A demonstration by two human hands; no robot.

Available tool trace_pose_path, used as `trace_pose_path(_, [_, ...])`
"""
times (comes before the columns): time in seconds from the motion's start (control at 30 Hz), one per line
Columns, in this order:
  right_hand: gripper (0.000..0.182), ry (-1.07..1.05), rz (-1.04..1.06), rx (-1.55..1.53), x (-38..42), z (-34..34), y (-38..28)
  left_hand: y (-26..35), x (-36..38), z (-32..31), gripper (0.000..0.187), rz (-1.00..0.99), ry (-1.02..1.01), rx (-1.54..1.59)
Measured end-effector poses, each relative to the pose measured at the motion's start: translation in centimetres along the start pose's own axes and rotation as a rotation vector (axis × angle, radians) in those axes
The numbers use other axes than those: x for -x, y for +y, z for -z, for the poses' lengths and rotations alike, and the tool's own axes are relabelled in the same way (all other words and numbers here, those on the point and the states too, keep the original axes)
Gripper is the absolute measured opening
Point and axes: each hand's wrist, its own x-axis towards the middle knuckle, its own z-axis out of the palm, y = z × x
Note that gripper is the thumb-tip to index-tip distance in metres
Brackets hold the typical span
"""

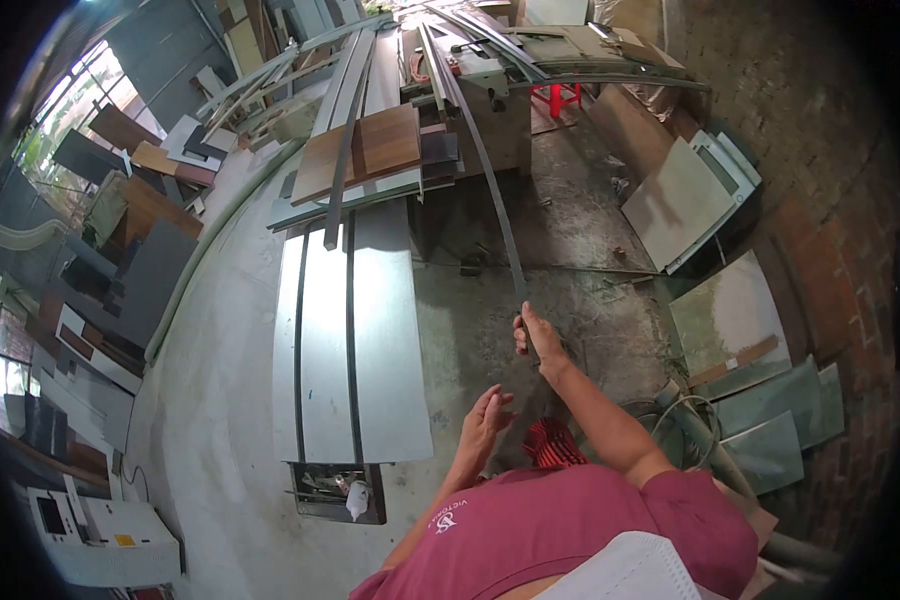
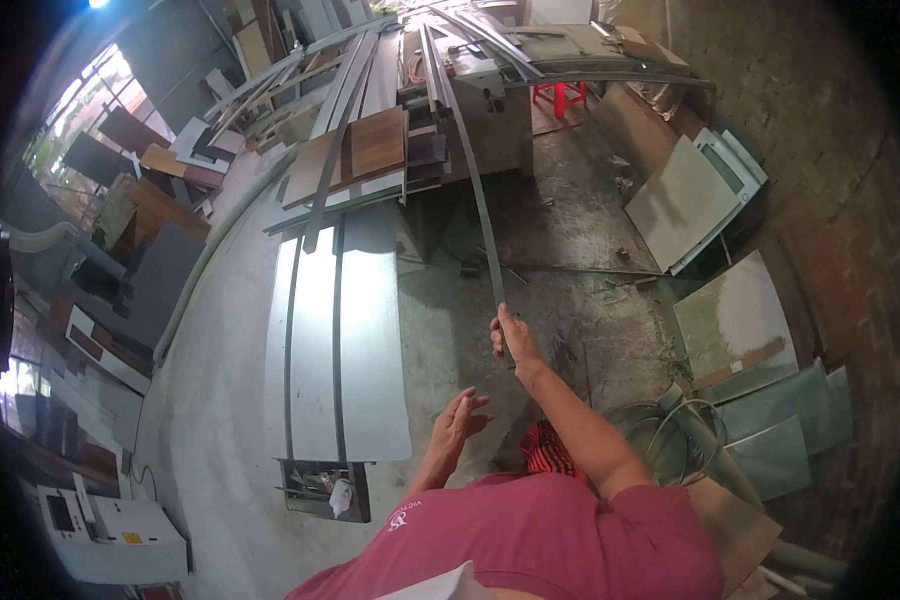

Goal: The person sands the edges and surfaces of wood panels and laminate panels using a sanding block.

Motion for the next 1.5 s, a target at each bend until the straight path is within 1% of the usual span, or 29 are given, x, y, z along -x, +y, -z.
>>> trace_pose_path(0.03, [0.045, -0.002, 0.017, 0.014, -1.1, 0.1, -0.3, 0.0, -1.4, -0.5, 0.054, 0.009, 0.015, 0.003])
trace_pose_path(0.13, [0.046, -0.030, 0.006, 0.006, -5.1, 0.4, -2.0, 0.8, -7.5, -2.9, 0.053, -0.061, 0.030, -0.082])
trace_pose_path(0.27, [0.046, -0.056, 0.006, -0.040, -10.1, 0.9, -3.9, 2.1, -14.3, -6.2, 0.049, -0.132, 0.093, -0.009])
trace_pose_path(0.33, [0.046, -0.061, 0.042, -0.011, -12.4, 1.1, -4.8, 2.9, -17.0, -7.5, 0.047, -0.173, 0.134, 0.035])
trace_pose_path(0.4, [0.046, -0.083, 0.044, -0.007, -14.5, 1.1, -5.6, 3.9, -19.0, -7.6, 0.043, -0.154, 0.237, -0.042])
trace_pose_path(0.43, [0.047, -0.094, 0.049, -0.001, -15.4, 1.2, -5.9, 4.2, -20.1, -7.7, 0.043, -0.155, 0.247, -0.040])
trace_pose_path(0.53, [0.048, -0.110, 0.007, -0.004, -17.9, 1.5, -6.3, 4.2, -23.7, -7.6, 0.043, -0.221, 0.351, -0.124])
trace_pose_path(0.63, [0.048, -0.101, -0.024, 0.022, -20.2, 2.4, -7.0, 4.6, -26.7, -7.4, 0.043, -0.240, 0.357, -0.160])
trace_pose_path(0.67, [0.046, -0.157, -0.007, 0.018, -21.0, 2.9, -7.2, 5.1, -27.4, -7.6, 0.043, -0.228, 0.368, -0.222])
trace_pose_path(0.7, [0.044, -0.212, 0.010, 0.012, -21.8, 3.3, -7.5, 5.5, -28.0, -7.9, 0.043, -0.224, 0.372, -0.215])
trace_pose_path(0.77, [0.047, -0.183, -0.008, 0.012, -23.0, 3.8, -8.3, 6.3, -29.3, -8.5, 0.044, -0.216, 0.417, -0.404])
trace_pose_path(0.8, [0.050, -0.152, -0.020, 0.008, -23.4, 3.9, -8.8, 6.6, -30.0, -8.7, 0.044, -0.212, 0.418, -0.397])
trace_pose_path(0.87, [0.050, -0.162, -0.046, -0.012, -24.6, 4.0, -9.5, 7.1, -31.7, -8.7, 0.044, -0.389, 0.423, -0.439])
trace_pose_path(0.9, [0.050, -0.174, -0.066, -0.040, -25.5, 4.1, -9.8, 7.3, -32.5, -8.7, 0.044, -0.389, 0.424, -0.430])
trace_pose_path(0.93, [0.049, -0.230, -0.053, 0.022, -26.3, 4.5, -10.1, 7.5, -33.2, -8.7, 0.044, -0.379, 0.425, -0.375])
trace_pose_path(0.97, [0.049, -0.231, -0.054, 0.034, -26.9, 4.6, -10.7, 8.0, -34.0, -8.7, 0.044, -0.369, 0.428, -0.320])
trace_pose_path(1.0, [0.048, -0.270, -0.110, 0.008, -27.2, 4.3, -11.6, 9.4, -34.3, -9.0, 0.045, -0.311, 0.423, -0.355])
trace_pose_path(1.07, [0.046, -0.378, -0.207, -0.002, -28.5, 4.1, -13.9, 11.3, -35.0, -9.0, 0.044, -0.314, 0.431, -0.350])
trace_pose_path(1.1, [0.046, -0.382, -0.210, 0.014, -29.4, 4.0, -15.0, 11.9, -35.6, -8.7, 0.044, -0.311, 0.430, -0.354])
trace_pose_path(1.17, [0.049, -0.360, -0.196, 0.188, -31.9, 4.5, -17.5, 11.5, -37.2, -7.5, 0.043, -0.296, 0.449, -0.315])
trace_pose_path(1.2, [0.049, -0.360, -0.212, 0.222, -33.5, 4.9, -18.6, 11.6, -38.0, -7.4, 0.042, -0.271, 0.462, -0.298])
trace_pose_path(1.27, [0.055, -0.323, -0.054, 0.367, -36.9, 5.1, -20.4, 12.8, -39.0, -7.6, 0.040, -0.244, 0.489, -0.233])
trace_pose_path(1.3, [0.055, -0.332, -0.072, 0.388, -38.7, 4.9, -21.3, 13.5, -39.6, -7.6, 0.038, -0.231, 0.504, -0.205])
trace_pose_path(1.33, [0.057, -0.343, 0.046, 0.457, -40.5, 4.9, -22.4, 13.0, -40.7, -7.3, 0.037, -0.298, 0.543, -0.253])
trace_pose_path(1.37, [0.060, -0.356, 0.169, 0.525, -42.2, 4.6, -23.8, 13.6, -41.6, -7.3, 0.037, -0.291, 0.557, -0.232])
trace_pose_path(1.43, [0.057, -0.367, 0.157, 0.587, -44.7, 4.4, -26.4, 15.0, -43.3, -7.5, 0.036, -0.323, 0.604, -0.261])
trace_pose_path(1.5, [0.056, -0.391, 0.228, 0.624, -47.0, 4.4, -28.4, 17.1, -45.1, -7.5, 0.034, -0.303, 0.624, -0.248])
